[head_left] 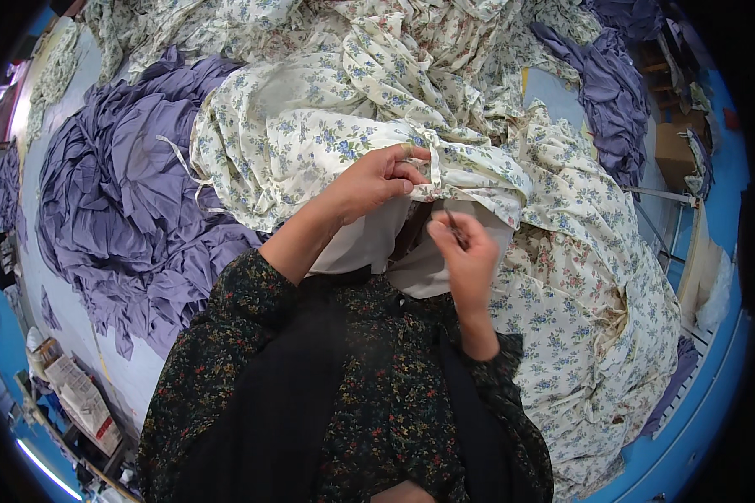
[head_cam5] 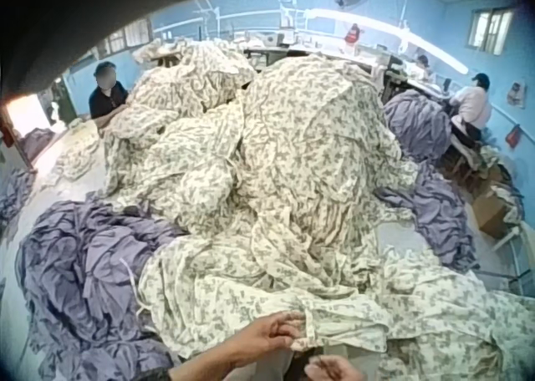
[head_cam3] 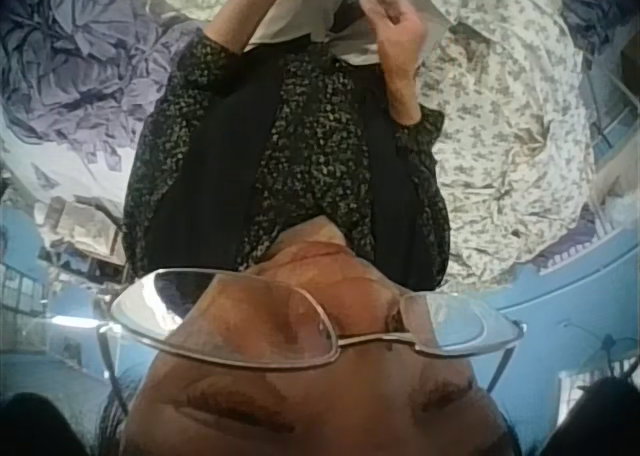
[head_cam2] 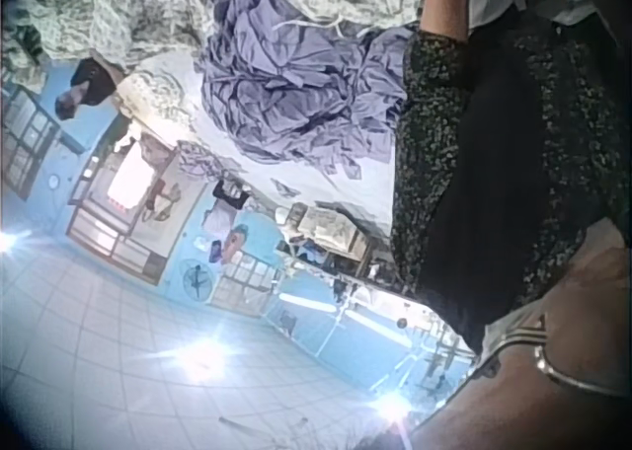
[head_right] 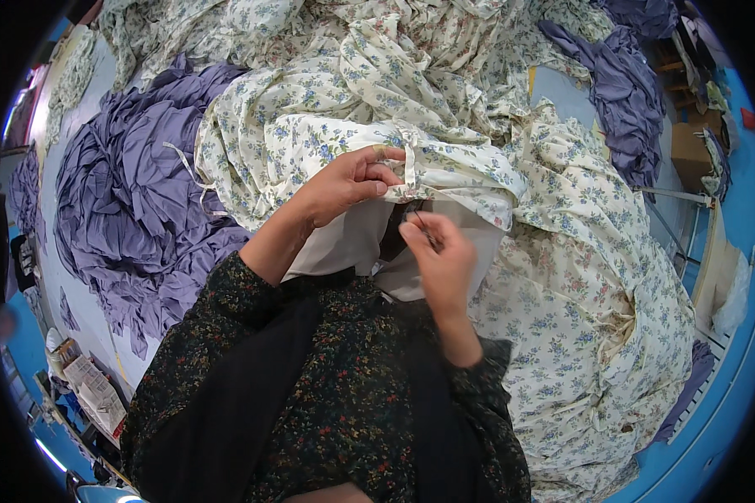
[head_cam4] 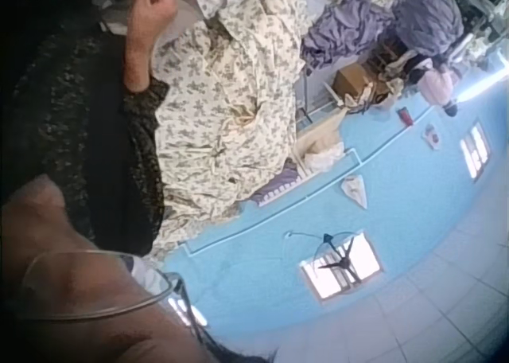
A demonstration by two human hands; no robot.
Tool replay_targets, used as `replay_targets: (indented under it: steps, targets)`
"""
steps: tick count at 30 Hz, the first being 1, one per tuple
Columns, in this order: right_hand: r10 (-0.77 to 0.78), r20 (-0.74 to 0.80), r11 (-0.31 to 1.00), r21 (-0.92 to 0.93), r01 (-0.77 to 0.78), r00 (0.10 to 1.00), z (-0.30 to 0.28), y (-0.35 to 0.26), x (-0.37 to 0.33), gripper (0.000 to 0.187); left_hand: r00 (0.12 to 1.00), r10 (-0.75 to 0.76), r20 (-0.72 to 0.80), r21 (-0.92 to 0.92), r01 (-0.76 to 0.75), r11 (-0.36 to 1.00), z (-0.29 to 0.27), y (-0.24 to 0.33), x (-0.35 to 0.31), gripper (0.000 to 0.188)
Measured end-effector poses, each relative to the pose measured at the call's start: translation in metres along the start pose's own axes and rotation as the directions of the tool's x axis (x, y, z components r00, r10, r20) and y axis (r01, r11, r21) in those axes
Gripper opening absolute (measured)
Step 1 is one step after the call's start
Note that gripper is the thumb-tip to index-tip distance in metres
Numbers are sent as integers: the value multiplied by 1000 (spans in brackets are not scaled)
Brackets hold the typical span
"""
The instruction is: The recorder is sorting and inspecting large pieces of floral and purple fabric, using snips to trim threads and straps while sitting on the workshop floor.
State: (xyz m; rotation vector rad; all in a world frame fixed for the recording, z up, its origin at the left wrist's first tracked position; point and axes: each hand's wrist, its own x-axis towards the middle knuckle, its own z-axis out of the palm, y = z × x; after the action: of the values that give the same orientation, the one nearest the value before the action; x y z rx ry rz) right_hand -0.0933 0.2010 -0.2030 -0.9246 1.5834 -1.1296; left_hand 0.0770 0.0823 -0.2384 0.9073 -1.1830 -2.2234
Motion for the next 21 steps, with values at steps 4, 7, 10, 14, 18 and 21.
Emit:
replay_targets:
  steps: [4, 7, 10, 14, 18, 21]
  targets:
    - [208, 83, 945, 239, -222, 975, 22, 21, 10, 12, 1000, 7, 11, -80, -6, 997, 2, 0, 1, 57]
    - [213, 292, 852, 411, -324, 932, 12, 31, 7, 12, 1000, 10, 26, -63, -8, 998, 0, -2, 3, 58]
    - [193, 334, 849, 415, -328, 923, -22, 24, -14, 18, 1000, -2, 16, -10, 2, 1000, -4, 1, 0, 58]
    - [224, 378, 921, -384, -68, 898, -54, 17, -33, 22, 1000, 2, 2, 20, -2, 1000, -4, -1, 2, 57]
    - [-89, 138, 667, -728, 162, 986, -41, -15, -18, 25, 1000, -14, -24, 37, 14, 999, 0, -1, 2, 56]
    - [-336, 35, 753, -590, 291, 941, -29, -10, 12, 26, 999, -28, -32, 22, 28, 999, 6, 0, 5, 56]
